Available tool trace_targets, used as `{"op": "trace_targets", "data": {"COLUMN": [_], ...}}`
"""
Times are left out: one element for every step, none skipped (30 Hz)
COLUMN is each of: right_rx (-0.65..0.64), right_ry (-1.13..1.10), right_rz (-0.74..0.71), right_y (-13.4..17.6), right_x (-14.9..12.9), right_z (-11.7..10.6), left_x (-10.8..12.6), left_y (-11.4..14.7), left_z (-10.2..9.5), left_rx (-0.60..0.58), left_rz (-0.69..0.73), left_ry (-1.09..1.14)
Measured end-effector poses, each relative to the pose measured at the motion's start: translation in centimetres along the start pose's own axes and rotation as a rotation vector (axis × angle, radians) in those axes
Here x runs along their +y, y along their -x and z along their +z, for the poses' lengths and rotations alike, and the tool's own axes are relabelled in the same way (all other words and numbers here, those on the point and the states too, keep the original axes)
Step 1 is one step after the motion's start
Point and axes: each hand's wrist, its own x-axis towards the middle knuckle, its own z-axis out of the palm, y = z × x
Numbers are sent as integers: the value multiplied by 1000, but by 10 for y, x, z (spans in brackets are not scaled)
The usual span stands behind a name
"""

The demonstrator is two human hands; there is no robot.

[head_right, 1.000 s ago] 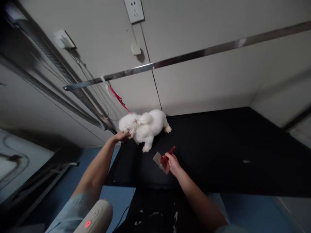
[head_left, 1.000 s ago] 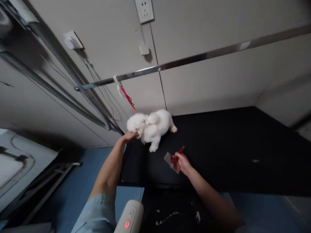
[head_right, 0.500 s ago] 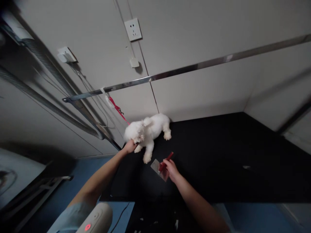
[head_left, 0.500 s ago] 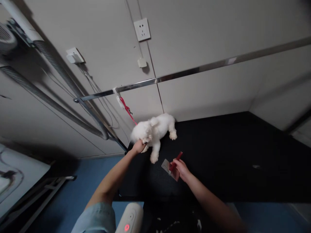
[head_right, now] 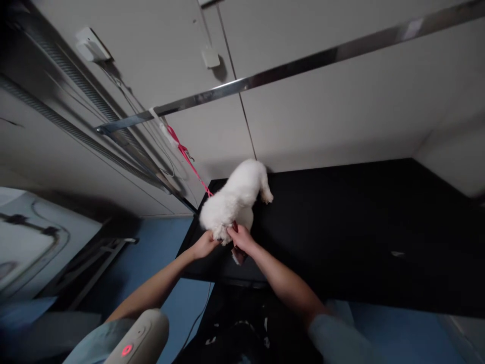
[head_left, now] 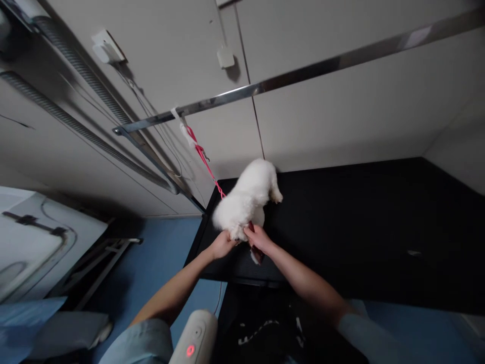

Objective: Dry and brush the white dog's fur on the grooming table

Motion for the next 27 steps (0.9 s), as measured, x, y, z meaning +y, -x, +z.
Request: {"op": "trace_targets", "data": {"right_rx": [15, 37, 59, 82, 103, 116, 123, 127, 127, 124, 121, 120, 122, 129, 129, 109, 69, -16, -140, -269, -384, -467, -495, -469, -380, -245, -101], "right_ry": [72, 146, 215, 276, 327, 370, 407, 441, 471, 496, 508, 492, 451, 400, 340, 272, 223, 158, 94, 72, 65, 47, 24, -18, -73, -141, -222], "right_rz": [-36, -74, -112, -145, -173, -191, -200, -202, -201, -199, -195, -178, -150, -115, -72, -25, 9, 49, 74, 82, 81, 76, 59, 30, -10, -72, -139], "right_y": [4, 8, 13, 18, 22, 25, 28, 29, 29, 29, 28, 29, 32, 37, 47, 60, 76, 93, 110, 124, 134, 137, 135, 125, 110, 90, 68], "right_x": [3, 6, 7, 9, 9, 9, 9, 8, 7, 6, 5, 5, 7, 11, 17, 25, 35, 47, 58, 66, 72, 72, 67, 56, 41, 24, 5], "right_z": [4, 8, 12, 16, 20, 23, 26, 28, 30, 32, 34, 36, 37, 39, 40, 40, 39, 35, 30, 23, 14, 5, -4, -10, -15, -17, -18], "left_x": [-1, -2, -3, -2, -1, 2, 6, 10, 14, 19, 23, 25, 27, 28, 28, 27, 25, 22, 19, 15, 11, 8, 6, 5, 6, 8, 12], "left_y": [6, 11, 14, 16, 15, 11, 6, -1, -9, -17, -24, -29, -33, -34, -34, -33, -31, -28, -25, -23, -20, -18, -17, -15, -14, -13, -12], "left_z": [-4, -7, -9, -9, -6, 0, 7, 15, 23, 30, 36, 41, 43, 44, 44, 44, 42, 41, 39, 38, 36, 35, 33, 32, 31, 30, 29], "left_rx": [-6, 2, 29, 78, 146, 227, 316, 406, 483, 535, 566, 584, 597, 617, 640, 660, 672, 677, 668, 653, 637, 621, 599, 571, 536, 494, 444], "left_rz": [-6, -15, -33, -63, -100, -137, -167, -185, -176, -153, -123, -85, -53, -27, -9, -6, -16, -38, -62, -79, -95, -102, -101, -100, -109, -124, -140], "left_ry": [28, 96, 205, 344, 490, 627, 749, 848, 937, 1024, 1104, 1174, 1226, 1255, 1267, 1270, 1270, 1269, 1274, 1283, 1292, 1301, 1312, 1326, 1341, 1356, 1369]}}
